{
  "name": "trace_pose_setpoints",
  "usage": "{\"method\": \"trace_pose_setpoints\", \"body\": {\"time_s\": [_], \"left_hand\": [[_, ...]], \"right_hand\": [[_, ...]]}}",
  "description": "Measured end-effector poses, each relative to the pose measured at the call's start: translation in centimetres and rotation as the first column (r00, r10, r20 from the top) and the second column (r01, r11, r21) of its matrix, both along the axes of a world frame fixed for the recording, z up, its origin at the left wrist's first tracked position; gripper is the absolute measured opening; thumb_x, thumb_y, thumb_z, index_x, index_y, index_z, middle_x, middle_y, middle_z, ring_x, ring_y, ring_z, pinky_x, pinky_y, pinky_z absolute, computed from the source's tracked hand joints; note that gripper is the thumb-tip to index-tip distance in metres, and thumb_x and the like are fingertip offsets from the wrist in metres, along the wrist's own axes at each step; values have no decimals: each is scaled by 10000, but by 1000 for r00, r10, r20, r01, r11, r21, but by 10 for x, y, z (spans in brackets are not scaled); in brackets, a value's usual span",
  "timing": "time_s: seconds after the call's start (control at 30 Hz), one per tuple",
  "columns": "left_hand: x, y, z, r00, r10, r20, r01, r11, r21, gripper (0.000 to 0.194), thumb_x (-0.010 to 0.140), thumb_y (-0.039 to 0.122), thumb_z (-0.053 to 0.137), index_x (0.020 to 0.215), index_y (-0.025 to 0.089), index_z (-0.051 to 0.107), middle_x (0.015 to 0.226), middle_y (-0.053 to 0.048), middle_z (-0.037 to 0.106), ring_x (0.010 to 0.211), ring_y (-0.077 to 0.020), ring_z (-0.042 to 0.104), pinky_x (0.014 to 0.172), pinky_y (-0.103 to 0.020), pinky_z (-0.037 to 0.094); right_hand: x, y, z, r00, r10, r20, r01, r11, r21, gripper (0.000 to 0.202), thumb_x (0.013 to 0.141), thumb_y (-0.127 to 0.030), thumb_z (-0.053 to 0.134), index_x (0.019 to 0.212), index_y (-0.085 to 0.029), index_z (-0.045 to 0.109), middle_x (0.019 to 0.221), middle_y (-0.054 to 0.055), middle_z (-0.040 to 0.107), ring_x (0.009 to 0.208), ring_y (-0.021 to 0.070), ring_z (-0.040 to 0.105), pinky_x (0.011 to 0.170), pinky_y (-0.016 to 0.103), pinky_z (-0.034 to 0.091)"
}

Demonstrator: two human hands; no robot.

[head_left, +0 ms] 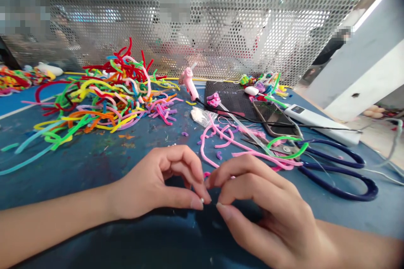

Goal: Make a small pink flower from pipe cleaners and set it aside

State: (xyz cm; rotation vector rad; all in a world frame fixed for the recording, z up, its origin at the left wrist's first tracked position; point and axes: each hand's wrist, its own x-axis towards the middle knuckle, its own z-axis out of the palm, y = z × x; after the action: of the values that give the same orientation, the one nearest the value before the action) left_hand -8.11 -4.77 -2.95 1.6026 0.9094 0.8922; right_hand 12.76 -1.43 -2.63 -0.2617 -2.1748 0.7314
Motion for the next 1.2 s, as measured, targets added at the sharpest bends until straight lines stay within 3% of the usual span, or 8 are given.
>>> {"method": "trace_pose_setpoints", "body": {"time_s": [0.17,0.37,0.63,1.03,1.2], "left_hand": [[-1,0,0,999,-14,34,16,999,-47,229,756,114,704,866,220,534,779,12,761,788,-165,730,746,-279,587],[0,0,2,991,2,137,26,979,-201,234,720,89,741,845,192,572,757,39,760,772,-112,717,752,-205,552],[-1,0,1,977,-35,209,79,976,-205,229,756,40,696,876,206,593,800,58,768,793,-62,706,755,-139,525],[0,-1,-2,986,-36,161,46,997,-59,358,679,-27,718,898,215,571,762,52,754,757,-79,699,763,-179,541],[1,-4,-2,999,27,44,-32,991,132,327,672,20,750,867,203,562,715,41,719,686,-98,681,689,-199,549]], "right_hand": [[0,-1,1,1000,11,16,-11,1000,11,155,766,-19,592,825,-160,568,854,75,625,798,127,644,731,201,551],[0,1,0,999,26,-33,-23,997,77,112,778,-29,581,820,-133,581,828,86,632,774,129,645,696,202,562],[-1,0,1,998,7,-63,-1,997,83,98,750,-1,589,779,-94,599,797,100,637,770,126,648,705,183,552],[-1,1,-1,998,20,-57,-15,997,74,101,754,-2,592,792,-96,595,816,102,640,781,125,648,722,183,551],[0,1,-1,999,31,-31,-28,997,77,99,760,-12,599,801,-103,591,826,101,640,781,125,649,712,180,552]]}}
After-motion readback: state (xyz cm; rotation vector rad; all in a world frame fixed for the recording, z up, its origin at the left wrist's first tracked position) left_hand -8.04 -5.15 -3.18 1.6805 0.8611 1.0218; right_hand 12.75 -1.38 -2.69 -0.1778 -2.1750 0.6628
